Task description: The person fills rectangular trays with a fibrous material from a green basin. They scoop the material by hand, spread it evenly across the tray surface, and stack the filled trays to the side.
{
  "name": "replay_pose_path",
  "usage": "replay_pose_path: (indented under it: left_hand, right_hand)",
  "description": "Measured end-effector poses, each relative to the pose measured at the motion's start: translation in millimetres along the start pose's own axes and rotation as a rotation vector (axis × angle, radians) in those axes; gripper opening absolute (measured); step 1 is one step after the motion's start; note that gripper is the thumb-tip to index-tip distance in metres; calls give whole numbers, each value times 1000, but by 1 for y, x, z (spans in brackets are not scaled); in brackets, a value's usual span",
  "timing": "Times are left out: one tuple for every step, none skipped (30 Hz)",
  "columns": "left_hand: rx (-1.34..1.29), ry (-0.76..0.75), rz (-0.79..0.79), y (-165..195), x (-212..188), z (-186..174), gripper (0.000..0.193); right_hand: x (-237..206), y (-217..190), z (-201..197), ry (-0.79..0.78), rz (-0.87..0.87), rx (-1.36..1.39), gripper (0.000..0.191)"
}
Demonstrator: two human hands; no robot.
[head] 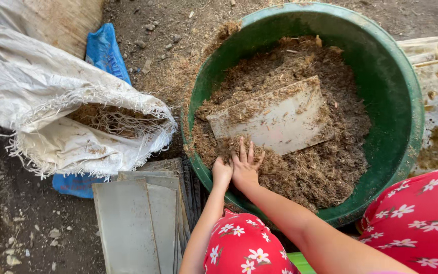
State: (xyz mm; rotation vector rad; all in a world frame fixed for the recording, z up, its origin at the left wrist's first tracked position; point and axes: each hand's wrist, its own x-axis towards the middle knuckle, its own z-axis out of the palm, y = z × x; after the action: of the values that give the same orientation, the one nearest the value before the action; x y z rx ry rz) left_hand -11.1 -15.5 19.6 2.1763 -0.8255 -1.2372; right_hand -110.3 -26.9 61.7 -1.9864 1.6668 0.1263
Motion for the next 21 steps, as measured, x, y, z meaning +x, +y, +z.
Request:
replay_pose_path:
  left_hand:
    - [67, 2, -20, 1, 2, -2, 43]
    - [131, -5, -53, -1, 1, -1, 43]
    - [122, -6, -69, -3, 4, -2, 50]
    - [111, -13, -79, -5, 4, 0, 60]
    - [106, -19, -94, -8, 7, 1, 70]
    - [79, -32, -111, -12, 7, 3, 71]
    - [48, -42, -126, -15, 9, 6, 73]
    - [13, -46, -141, -17, 9, 8, 74]
    - [-13, -59, -167, -17, 9, 10, 75]
    - [-40, -71, -192, -18, 7, 12, 77]
    - [-67, -77, -216, -17, 7, 12, 78]
    - [-84, -81, -219, -19, 4, 14, 78]
    - [-102, -83, -215, -18, 4, 13, 77]
    - [-122, -97, -223, -18, 0, 14, 77]
    - [-97, -94, -241, -17, -1, 13, 77]
    - [-74, -92, -251, -17, -2, 13, 77]
    - [-59, -99, -260, -17, -5, 12, 77]
    - [-74, -93, -234, -17, -4, 12, 77]
    - [-85, -90, -220, -17, -5, 12, 77]
    - [-95, -86, -215, -18, -5, 12, 77]
    - [-95, -70, -178, -17, -5, 12, 77]
  right_hand:
    - [1, 2, -2, -71, -5, -4, 52]
    - [-3, 13, -6, -155, -2, -15, 50]
    - [2, 24, -11, -94, 33, -3, 54]
    - [8, 44, -21, -26, 75, 4, 58]
    - [14, 63, -30, 36, 118, 16, 64]
    - [18, 84, -38, 91, 228, 131, 64]
    - [25, 110, -49, 149, 337, 241, 65]
    - [33, 133, -61, 254, 431, 214, 68]
    - [40, 153, -71, 232, 547, 343, 62]
    - [47, 176, -83, 208, 661, 472, 57]
    - [58, 191, -92, 252, 668, 434, 57]
    - [64, 201, -98, 298, 676, 390, 57]
    - [75, 201, -99, 319, 729, 404, 56]
    - [76, 202, -102, 335, 792, 405, 55]
    - [80, 194, -100, 347, 850, 417, 55]
    - [79, 182, -97, 338, 791, 398, 57]
    - [69, 167, -94, 336, 733, 368, 59]
    - [66, 150, -92, 343, 669, 352, 61]
    - [58, 130, -88, 287, 537, 391, 62]
    - [47, 106, -82, 222, 407, 426, 64]
    - [37, 83, -77, 176, 263, 382, 69]
